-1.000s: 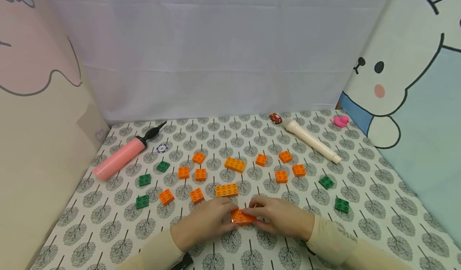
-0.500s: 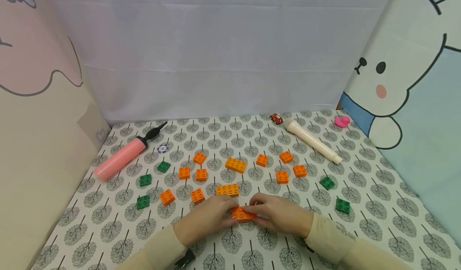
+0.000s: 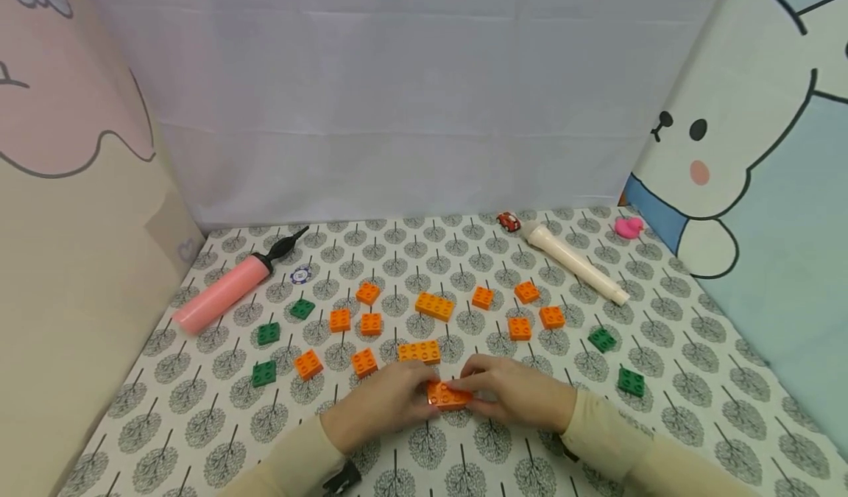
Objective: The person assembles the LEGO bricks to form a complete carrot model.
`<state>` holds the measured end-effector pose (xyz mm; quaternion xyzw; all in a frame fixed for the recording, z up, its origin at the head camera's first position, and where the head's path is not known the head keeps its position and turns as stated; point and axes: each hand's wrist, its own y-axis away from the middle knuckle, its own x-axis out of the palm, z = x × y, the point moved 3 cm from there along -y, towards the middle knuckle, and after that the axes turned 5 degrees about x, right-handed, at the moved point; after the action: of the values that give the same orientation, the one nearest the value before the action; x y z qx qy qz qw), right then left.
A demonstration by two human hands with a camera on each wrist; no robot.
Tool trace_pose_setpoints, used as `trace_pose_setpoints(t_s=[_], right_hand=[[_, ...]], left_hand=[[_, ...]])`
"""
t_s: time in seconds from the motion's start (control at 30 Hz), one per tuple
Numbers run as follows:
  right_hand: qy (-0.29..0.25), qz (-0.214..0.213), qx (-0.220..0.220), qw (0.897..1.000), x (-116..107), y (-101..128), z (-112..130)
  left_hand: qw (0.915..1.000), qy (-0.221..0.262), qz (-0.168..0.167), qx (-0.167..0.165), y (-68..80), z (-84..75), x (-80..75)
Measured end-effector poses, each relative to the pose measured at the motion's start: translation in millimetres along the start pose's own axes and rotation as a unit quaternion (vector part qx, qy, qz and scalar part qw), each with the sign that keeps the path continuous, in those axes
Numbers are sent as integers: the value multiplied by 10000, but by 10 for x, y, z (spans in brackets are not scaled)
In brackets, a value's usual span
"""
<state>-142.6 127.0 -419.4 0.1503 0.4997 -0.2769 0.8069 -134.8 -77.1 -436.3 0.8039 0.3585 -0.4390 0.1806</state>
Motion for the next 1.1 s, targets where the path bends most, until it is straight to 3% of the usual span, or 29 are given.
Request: trace_pose_setpoints(t_s=[0.17, 0.3, 0.43, 0.6, 0.77, 1.1], right_hand=[[-194, 166, 374, 9990, -116, -79, -59], [321, -13, 578, 9978, -190, -296, -80], [952, 11, 437, 9945, -172, -547, -47], [1243, 296, 94, 9918, -90, -722, -7], [1353, 390, 53, 9900, -29, -770, -9], [1010, 96, 71, 9948, -69, -673, -76]], left_hand=[[9999, 86, 0, 58, 7, 28, -4], [9999, -41, 3, 111, 19, 42, -5], [9998, -97, -25, 164, 23, 48, -13], [9996, -137, -32, 243, 14, 15, -18], [9994, -298, -29, 175, 15, -20, -14], [9990, -314, -27, 332, 8, -34, -34]])
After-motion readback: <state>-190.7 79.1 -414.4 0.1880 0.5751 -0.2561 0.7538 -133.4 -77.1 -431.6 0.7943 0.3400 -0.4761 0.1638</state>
